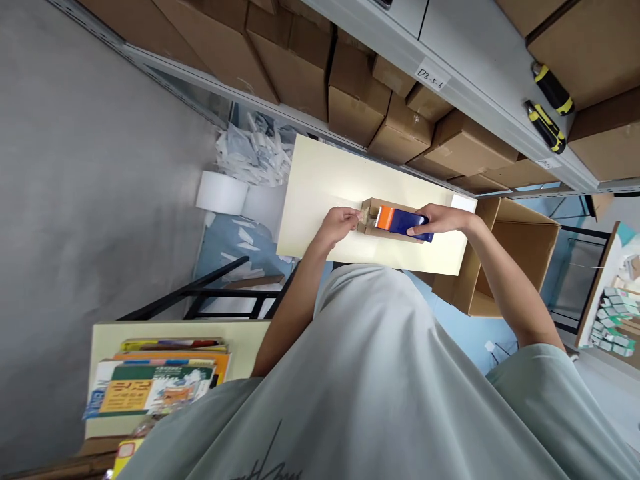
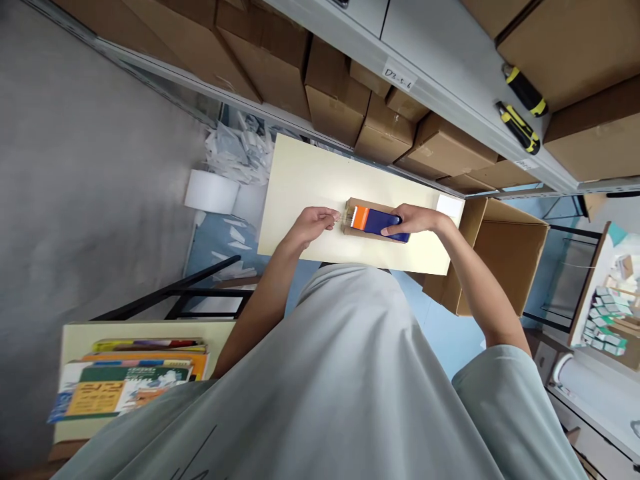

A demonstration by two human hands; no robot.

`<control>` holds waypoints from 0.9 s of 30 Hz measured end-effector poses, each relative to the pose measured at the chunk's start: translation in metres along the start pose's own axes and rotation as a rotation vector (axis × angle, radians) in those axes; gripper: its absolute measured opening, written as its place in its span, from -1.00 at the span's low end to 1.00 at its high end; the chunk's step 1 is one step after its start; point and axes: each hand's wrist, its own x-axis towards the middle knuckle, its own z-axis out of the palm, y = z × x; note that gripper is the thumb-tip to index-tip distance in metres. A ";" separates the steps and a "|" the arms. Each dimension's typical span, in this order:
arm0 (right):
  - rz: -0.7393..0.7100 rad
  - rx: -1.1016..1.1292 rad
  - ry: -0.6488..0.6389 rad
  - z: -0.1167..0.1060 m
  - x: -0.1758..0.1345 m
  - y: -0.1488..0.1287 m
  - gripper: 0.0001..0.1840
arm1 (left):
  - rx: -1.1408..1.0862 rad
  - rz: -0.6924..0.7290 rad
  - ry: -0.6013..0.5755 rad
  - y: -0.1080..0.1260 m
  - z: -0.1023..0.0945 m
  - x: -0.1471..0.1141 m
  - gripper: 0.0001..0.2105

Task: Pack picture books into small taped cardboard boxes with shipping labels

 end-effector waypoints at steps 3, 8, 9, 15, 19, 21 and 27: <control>-0.003 0.037 -0.064 0.000 -0.006 0.002 -0.22 | -0.024 -0.005 -0.027 -0.004 -0.006 -0.004 -0.70; 0.022 0.027 -0.112 -0.005 -0.016 0.008 -0.22 | -0.039 0.010 -0.028 -0.006 -0.013 -0.007 -0.69; 0.025 0.024 -0.110 -0.006 -0.015 0.009 -0.22 | -0.033 0.007 -0.029 -0.006 -0.013 -0.006 -0.69; 0.051 -0.034 -0.064 -0.012 0.000 0.016 -0.22 | -0.006 -0.034 0.004 -0.012 -0.006 0.013 -0.71; 0.059 -0.063 -0.072 -0.013 0.014 0.024 -0.22 | -0.005 -0.054 0.054 -0.021 0.003 0.025 -0.76; 0.071 -0.071 -0.068 -0.013 0.020 0.026 -0.23 | 0.002 -0.069 0.073 -0.026 0.006 0.030 -0.79; 0.073 -0.089 -0.051 -0.011 0.030 0.028 -0.26 | 0.025 -0.088 0.087 -0.034 0.007 0.038 -0.74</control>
